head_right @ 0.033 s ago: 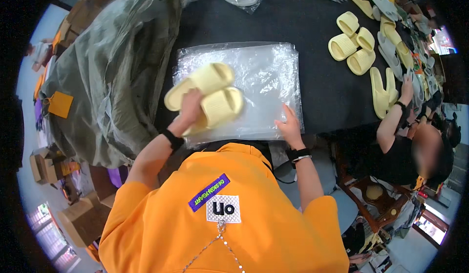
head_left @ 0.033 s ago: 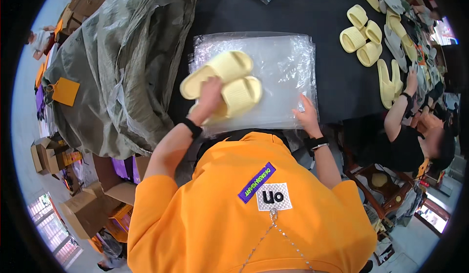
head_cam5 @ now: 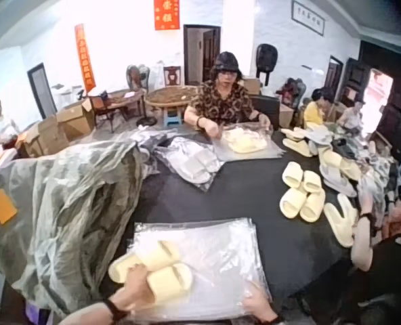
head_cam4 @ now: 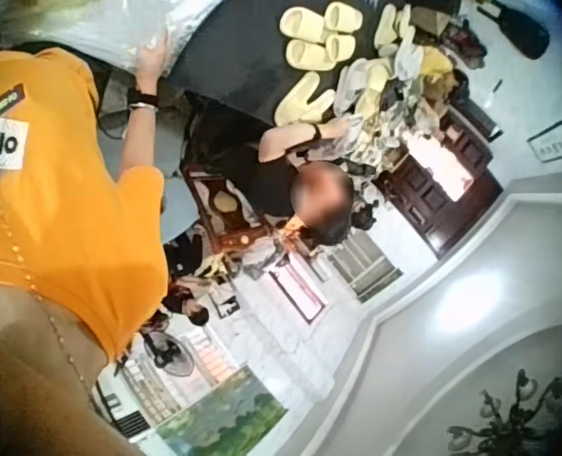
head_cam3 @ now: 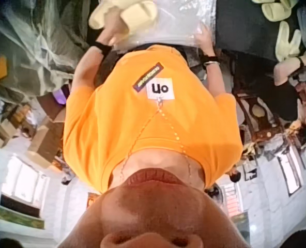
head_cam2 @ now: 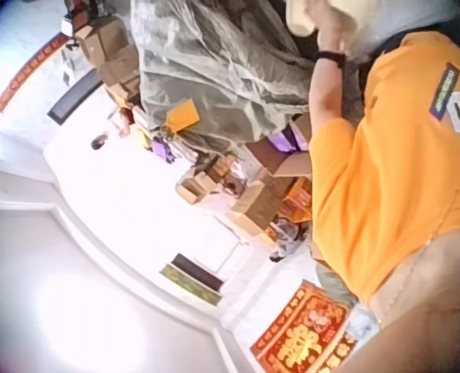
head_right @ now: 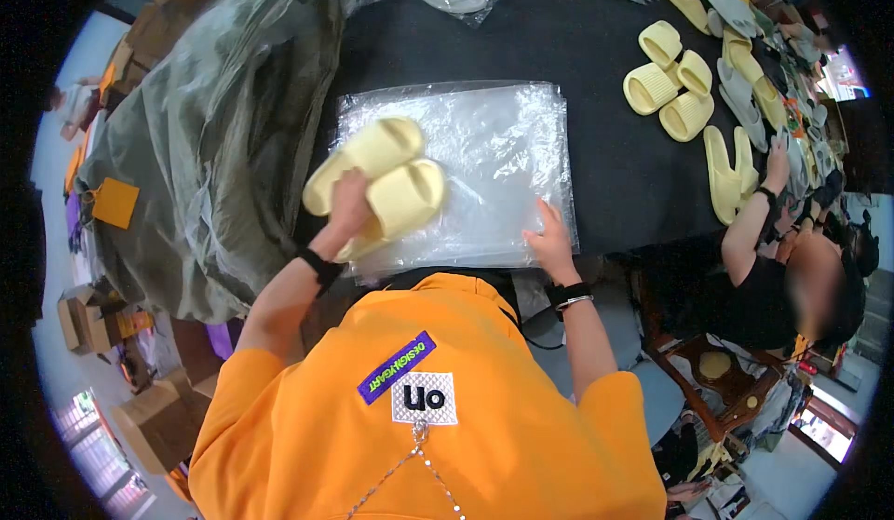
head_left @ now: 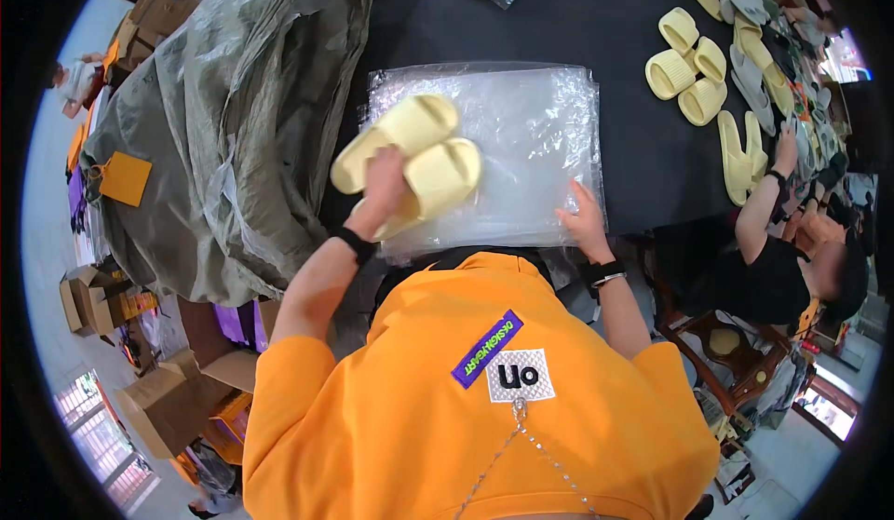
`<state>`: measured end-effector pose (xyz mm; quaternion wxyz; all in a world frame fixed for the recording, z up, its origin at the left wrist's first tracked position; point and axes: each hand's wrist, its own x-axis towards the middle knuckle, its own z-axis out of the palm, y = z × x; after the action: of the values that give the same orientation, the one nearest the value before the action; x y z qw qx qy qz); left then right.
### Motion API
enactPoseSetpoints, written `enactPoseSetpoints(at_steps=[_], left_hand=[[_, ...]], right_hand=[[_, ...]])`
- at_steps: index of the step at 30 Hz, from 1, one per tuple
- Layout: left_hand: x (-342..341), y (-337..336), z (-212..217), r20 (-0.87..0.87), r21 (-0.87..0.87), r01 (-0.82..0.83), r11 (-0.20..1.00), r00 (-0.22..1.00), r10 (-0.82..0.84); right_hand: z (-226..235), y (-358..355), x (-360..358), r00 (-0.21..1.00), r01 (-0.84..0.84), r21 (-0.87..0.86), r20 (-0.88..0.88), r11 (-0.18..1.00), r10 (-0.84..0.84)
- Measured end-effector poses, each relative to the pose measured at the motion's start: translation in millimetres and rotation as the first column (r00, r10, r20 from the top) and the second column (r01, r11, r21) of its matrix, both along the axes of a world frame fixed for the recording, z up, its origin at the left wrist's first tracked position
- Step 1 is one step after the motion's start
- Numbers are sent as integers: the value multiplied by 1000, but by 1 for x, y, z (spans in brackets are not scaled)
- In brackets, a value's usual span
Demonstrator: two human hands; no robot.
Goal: Packing several pairs of colored slides into plastic bags and placing them into a larger sack.
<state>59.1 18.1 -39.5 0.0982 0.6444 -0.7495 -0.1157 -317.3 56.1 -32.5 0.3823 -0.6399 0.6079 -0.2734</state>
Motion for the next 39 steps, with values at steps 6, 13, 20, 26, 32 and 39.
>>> enactPoseSetpoints(at_steps=[6,13,20,26,32,39], left_hand=[[64,-10,37,-174,-158,-279,947,952,252],[89,-11,50,-503,59,-489,870,738,450],[113,-9,16,-431,161,-513,843,732,528],[101,-2,18,-453,235,-368,900,778,437],[106,-1,-18,-325,88,-295,951,894,308],[96,-5,74,-514,-59,-360,931,810,281]], right_hand=[[17,-8,-7,982,-122,174,-124,977,144],[36,-45,-16,913,263,20,-329,965,-242],[21,-54,24,873,161,297,-487,941,4],[9,-54,15,918,127,245,-396,961,-20],[12,-51,22,921,235,258,-367,937,-130],[35,-27,44,742,-187,-218,-670,958,-8]])
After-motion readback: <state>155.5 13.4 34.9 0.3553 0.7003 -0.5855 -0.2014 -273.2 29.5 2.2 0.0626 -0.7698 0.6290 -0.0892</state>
